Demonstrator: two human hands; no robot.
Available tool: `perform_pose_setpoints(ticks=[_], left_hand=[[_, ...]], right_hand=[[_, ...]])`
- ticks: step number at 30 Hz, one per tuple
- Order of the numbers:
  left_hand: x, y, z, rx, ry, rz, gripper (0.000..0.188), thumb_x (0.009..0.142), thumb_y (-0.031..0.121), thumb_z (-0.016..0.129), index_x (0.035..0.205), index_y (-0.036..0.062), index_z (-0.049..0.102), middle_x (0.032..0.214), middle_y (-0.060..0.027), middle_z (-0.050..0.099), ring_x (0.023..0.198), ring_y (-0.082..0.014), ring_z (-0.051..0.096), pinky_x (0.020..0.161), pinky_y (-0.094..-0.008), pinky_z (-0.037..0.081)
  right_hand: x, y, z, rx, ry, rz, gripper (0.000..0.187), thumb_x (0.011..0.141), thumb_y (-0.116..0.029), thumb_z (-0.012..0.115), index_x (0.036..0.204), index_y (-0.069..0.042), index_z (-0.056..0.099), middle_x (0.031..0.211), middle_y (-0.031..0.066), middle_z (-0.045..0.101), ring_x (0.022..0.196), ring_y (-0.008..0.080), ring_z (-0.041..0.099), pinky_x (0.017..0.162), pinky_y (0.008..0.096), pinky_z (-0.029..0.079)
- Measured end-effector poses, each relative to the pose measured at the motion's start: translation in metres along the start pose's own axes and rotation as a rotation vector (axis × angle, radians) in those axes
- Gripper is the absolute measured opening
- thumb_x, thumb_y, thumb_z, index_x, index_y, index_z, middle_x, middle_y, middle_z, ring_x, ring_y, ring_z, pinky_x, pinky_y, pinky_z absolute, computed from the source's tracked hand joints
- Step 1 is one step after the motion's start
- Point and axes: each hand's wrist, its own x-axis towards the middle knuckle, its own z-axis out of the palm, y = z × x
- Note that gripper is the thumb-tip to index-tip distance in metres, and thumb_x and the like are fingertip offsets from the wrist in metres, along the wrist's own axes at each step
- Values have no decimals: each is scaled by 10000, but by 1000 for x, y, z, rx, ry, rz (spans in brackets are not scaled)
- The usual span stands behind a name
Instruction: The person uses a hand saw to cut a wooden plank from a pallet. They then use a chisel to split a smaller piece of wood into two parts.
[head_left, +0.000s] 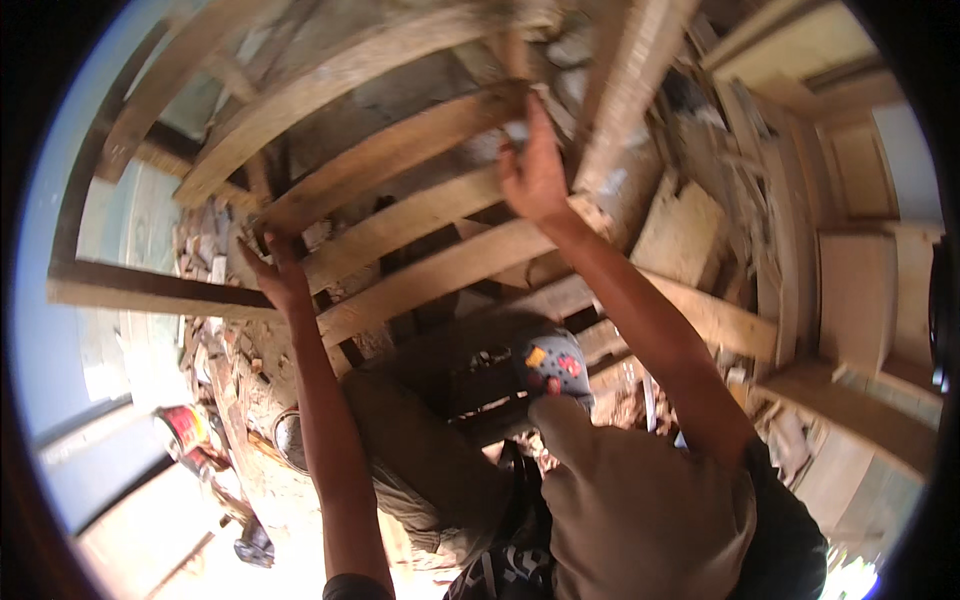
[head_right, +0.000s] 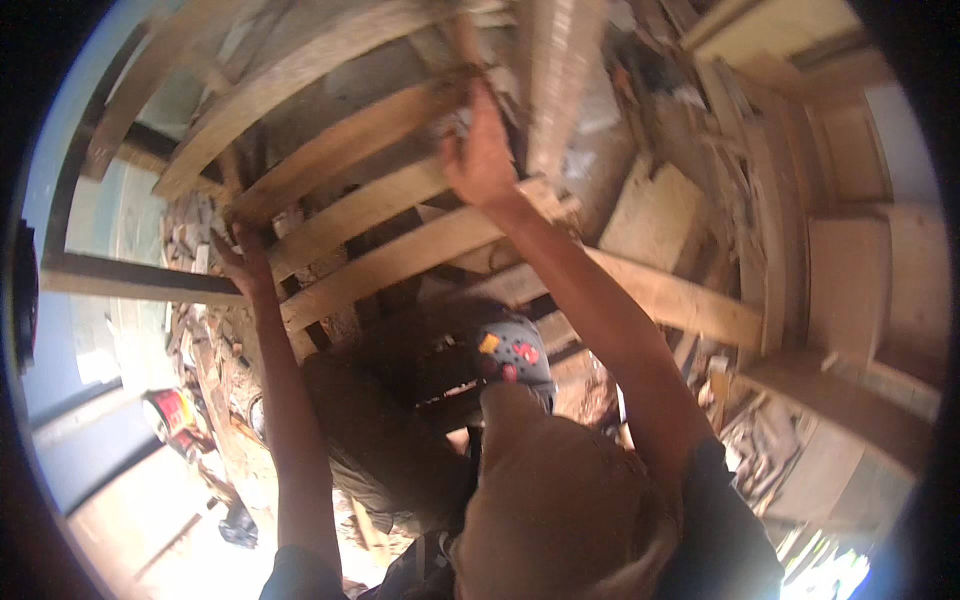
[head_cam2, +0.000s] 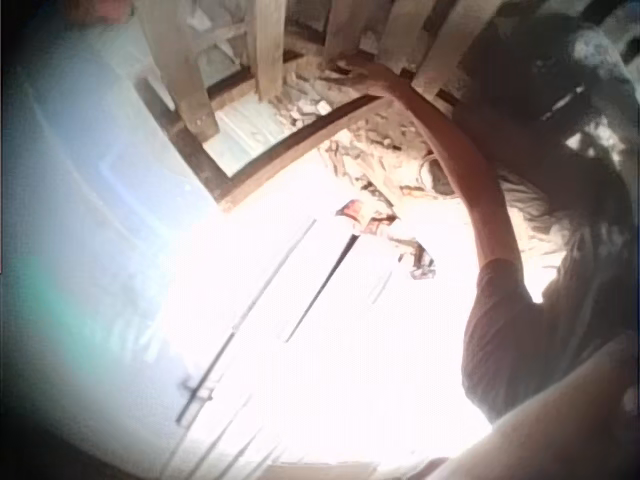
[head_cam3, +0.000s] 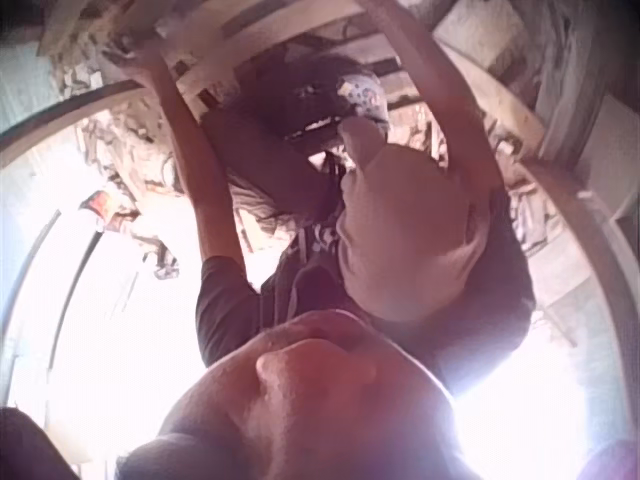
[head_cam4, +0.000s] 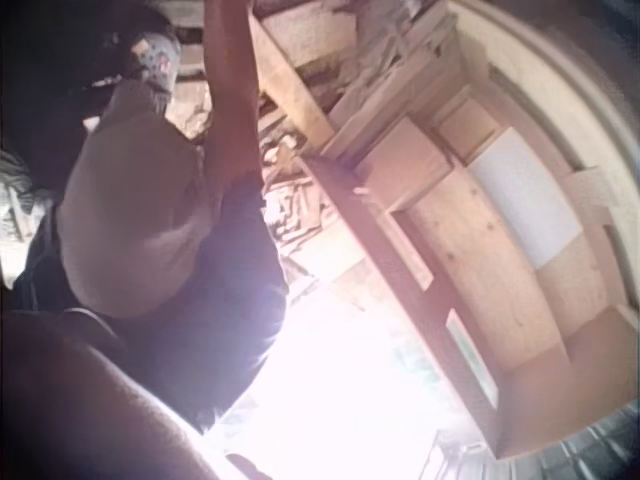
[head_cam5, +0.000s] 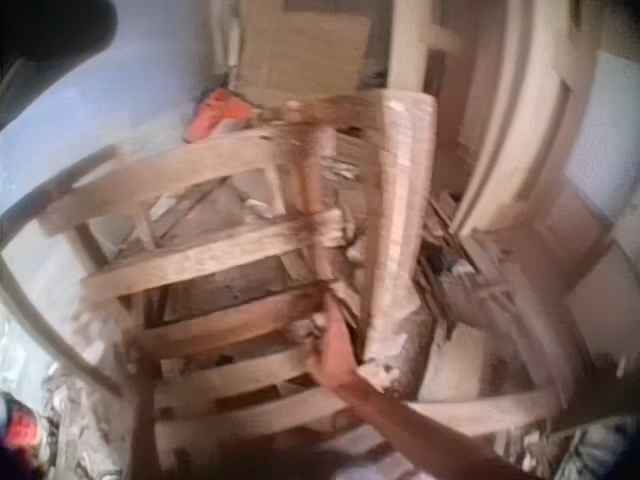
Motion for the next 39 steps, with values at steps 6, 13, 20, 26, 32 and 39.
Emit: perform_pose_setpoints(ticks=[6, 13, 20, 26, 32, 39], left_hand=[[-60, 74, -6, -232, -545, 407, 408, 1014, 176, 571, 1360, -36, 531, 1289, -211, 639, 1212, -311, 610, 1026, -391, 457], [-206, 211, -5, -517, -1283, 608, 232, 990, 112, 572, 1181, 3, 644, 1147, -173, 695, 1095, -307, 663, 953, -386, 504], [-319, 262, 2, -772, -1604, 780, 195, 943, 103, 609, 1103, 24, 688, 1028, -180, 717, 938, -352, 693, 818, -405, 548], [-382, 292, -7, -820, -1936, 832, 218, 970, 159, 581, 1116, 37, 687, 1026, -181, 720, 975, -349, 695, 828, -387, 553], [-363, 277, 7, -747, -1970, 597, 238, 997, 175, 592, 1146, 8, 675, 1014, -163, 738, 974, -209, 720, 844, -320, 544], [-236, 235, 32, -695, -1643, 351, 262, 1023, 194, 571, 1165, -3, 670, 1045, -114, 741, 967, -170, 700, 788, -303, 548]], right_hand=[[-112, -98, -82, 66, -123, 198, 622, 867, -54, 633, 1423, 18, 363, 1469, 295, 339, 1370, 493, 338, 1127, 508, 331], [-293, -70, -193, -143, 156, 655, 503, 876, 27, 655, 1340, -38, 472, 1259, 196, 570, 1108, 320, 608, 956, 378, 497], [-477, -83, -318, -813, 217, 1078, 327, 906, -157, 636, 1189, -26, 537, 1095, 205, 599, 1044, 367, 604, 882, 474, 490], [-539, -115, -312, -1124, -75, 1627, 731, 909, -600, 566, 1274, 28, 488, 1210, 258, 567, 1171, 416, 544, 1025, 537, 371], [-563, -103, -318, -904, 156, 1684, 404, 904, -204, 567, 1239, 13, 507, 1182, 263, 631, 1194, 426, 548, 1002, 525, 416], [-634, -161, -397, -912, -105, 984, 422, 933, -190, 650, 1322, -66, 544, 1097, 226, 637, 1004, 364, 659, 786, 460, 538]])
